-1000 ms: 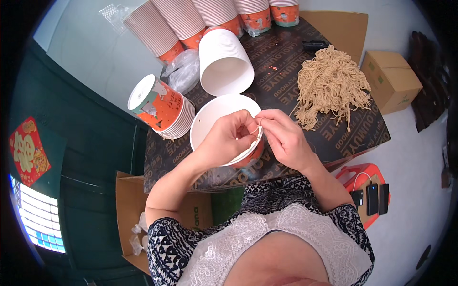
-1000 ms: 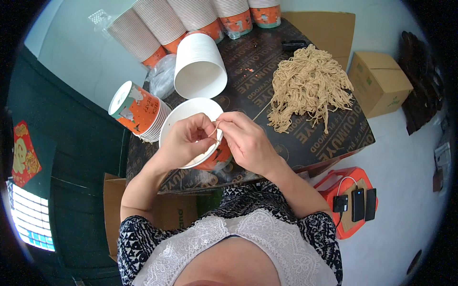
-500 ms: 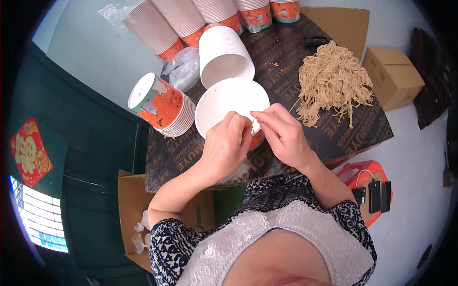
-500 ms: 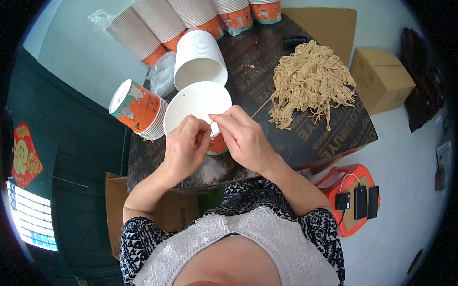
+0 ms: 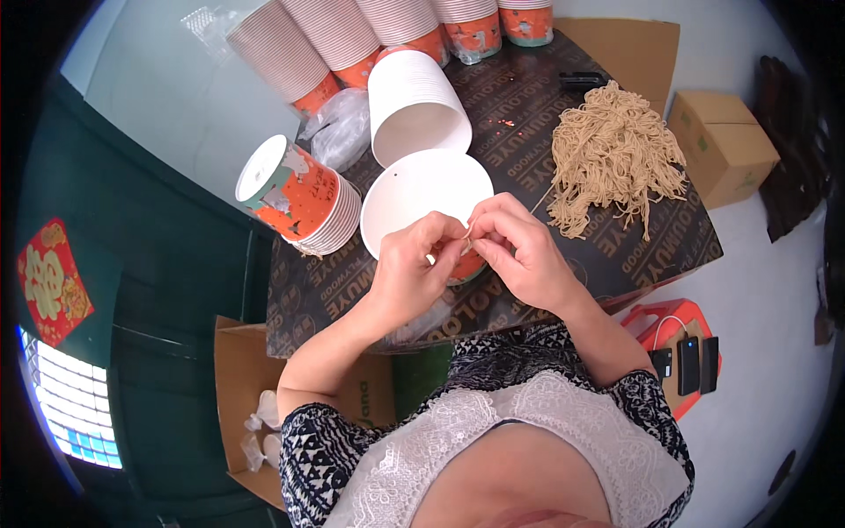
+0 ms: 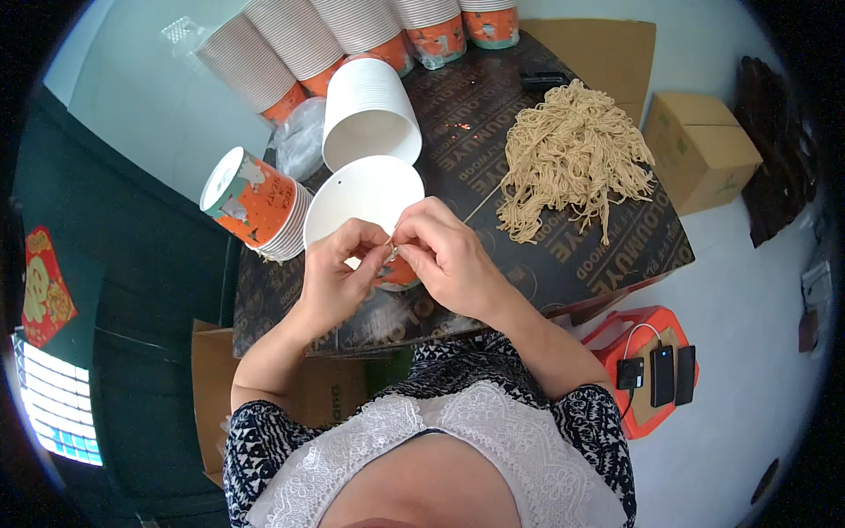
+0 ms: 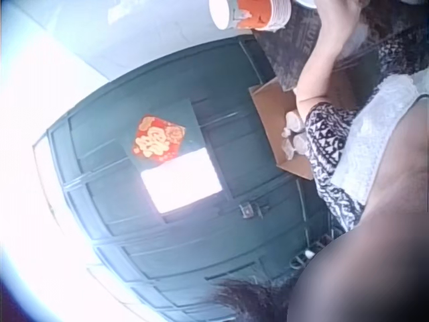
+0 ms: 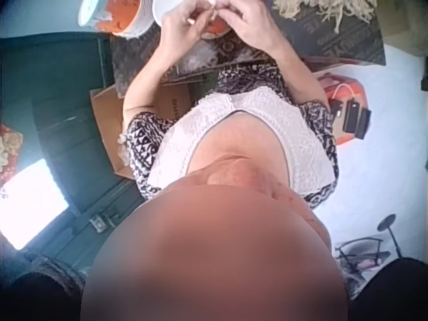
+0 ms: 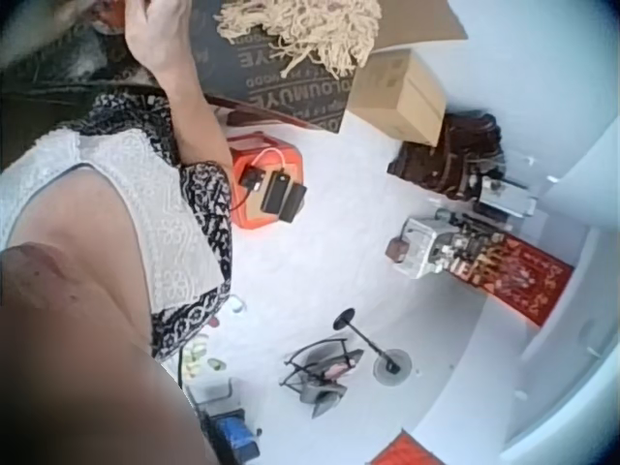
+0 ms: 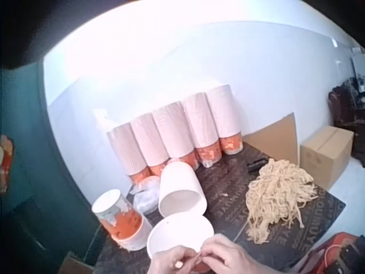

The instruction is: Manually tying rubber bands around the rims of paper bowls for packaging.

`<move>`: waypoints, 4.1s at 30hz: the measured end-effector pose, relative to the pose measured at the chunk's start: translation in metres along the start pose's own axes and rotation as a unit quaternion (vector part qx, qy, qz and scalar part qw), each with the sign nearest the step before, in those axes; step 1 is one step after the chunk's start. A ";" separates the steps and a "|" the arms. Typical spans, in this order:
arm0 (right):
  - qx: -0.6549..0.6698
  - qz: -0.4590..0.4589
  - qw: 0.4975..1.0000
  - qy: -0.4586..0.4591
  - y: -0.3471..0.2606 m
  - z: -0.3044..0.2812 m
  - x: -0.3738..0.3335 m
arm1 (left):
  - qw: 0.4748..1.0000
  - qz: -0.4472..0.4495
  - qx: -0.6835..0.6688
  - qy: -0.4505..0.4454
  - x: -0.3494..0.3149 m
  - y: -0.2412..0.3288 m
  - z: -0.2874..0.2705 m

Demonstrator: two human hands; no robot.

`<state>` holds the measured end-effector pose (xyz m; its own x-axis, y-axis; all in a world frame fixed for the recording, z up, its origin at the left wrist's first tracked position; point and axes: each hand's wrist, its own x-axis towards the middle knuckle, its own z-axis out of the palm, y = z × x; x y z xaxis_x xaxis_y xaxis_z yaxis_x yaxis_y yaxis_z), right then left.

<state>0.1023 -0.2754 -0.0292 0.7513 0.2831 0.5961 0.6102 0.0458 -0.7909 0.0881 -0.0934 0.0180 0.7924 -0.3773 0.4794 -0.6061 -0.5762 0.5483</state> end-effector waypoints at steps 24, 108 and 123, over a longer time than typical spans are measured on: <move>-0.191 -0.185 0.959 0.102 0.010 0.020 -0.023 | 0.990 -0.126 -0.070 0.008 0.011 -0.010 0.001; 0.165 0.115 0.974 0.107 -0.002 0.030 -0.019 | 0.989 0.132 0.068 0.005 0.002 0.001 -0.003; -0.111 0.066 0.989 0.074 -0.016 0.013 -0.029 | 0.999 -0.045 -0.023 0.017 -0.002 0.000 -0.011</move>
<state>0.0671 -0.2722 -0.0355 0.8472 0.1275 0.5157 0.5312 -0.1977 -0.8239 0.0855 -0.0845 0.0243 0.8412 -0.3008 0.4492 -0.5360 -0.5728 0.6201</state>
